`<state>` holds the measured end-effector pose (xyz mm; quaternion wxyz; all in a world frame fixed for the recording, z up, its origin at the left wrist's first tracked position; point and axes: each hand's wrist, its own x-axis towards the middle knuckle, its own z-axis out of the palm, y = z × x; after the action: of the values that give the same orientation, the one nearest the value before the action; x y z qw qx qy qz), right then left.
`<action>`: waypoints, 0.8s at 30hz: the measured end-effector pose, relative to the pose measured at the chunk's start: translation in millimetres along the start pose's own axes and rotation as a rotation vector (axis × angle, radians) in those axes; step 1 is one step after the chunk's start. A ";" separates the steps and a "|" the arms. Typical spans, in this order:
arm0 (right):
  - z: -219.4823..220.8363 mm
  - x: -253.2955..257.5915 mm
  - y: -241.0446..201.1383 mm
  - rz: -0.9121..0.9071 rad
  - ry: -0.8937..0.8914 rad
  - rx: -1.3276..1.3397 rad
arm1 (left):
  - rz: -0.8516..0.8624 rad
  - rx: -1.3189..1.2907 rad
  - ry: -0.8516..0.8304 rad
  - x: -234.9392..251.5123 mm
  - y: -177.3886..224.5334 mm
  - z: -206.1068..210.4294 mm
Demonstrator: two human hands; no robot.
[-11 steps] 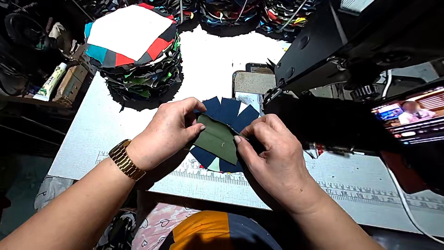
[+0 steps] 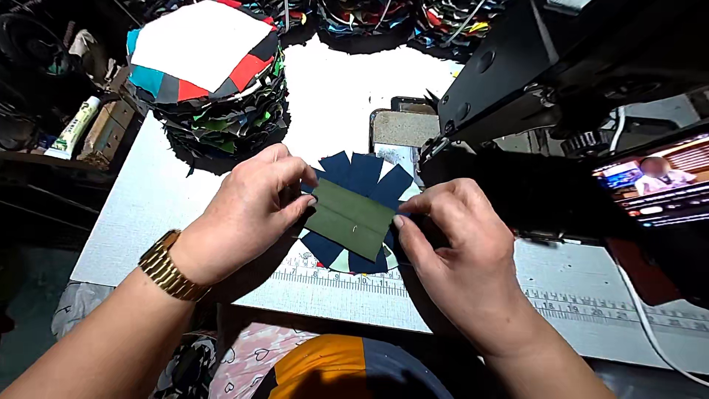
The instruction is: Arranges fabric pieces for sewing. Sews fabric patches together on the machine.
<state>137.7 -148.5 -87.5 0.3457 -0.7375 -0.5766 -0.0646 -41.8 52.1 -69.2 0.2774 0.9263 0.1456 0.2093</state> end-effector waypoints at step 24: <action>-0.2 -11.6 -7.7 -0.273 -0.181 -0.036 | 0.334 0.182 -0.118 -17.2 -8.9 2.2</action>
<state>127.1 -157.3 -89.7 0.2670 -0.6610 -0.6991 -0.0546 -57.2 51.6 -81.3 0.1620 0.9695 -0.0084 0.1837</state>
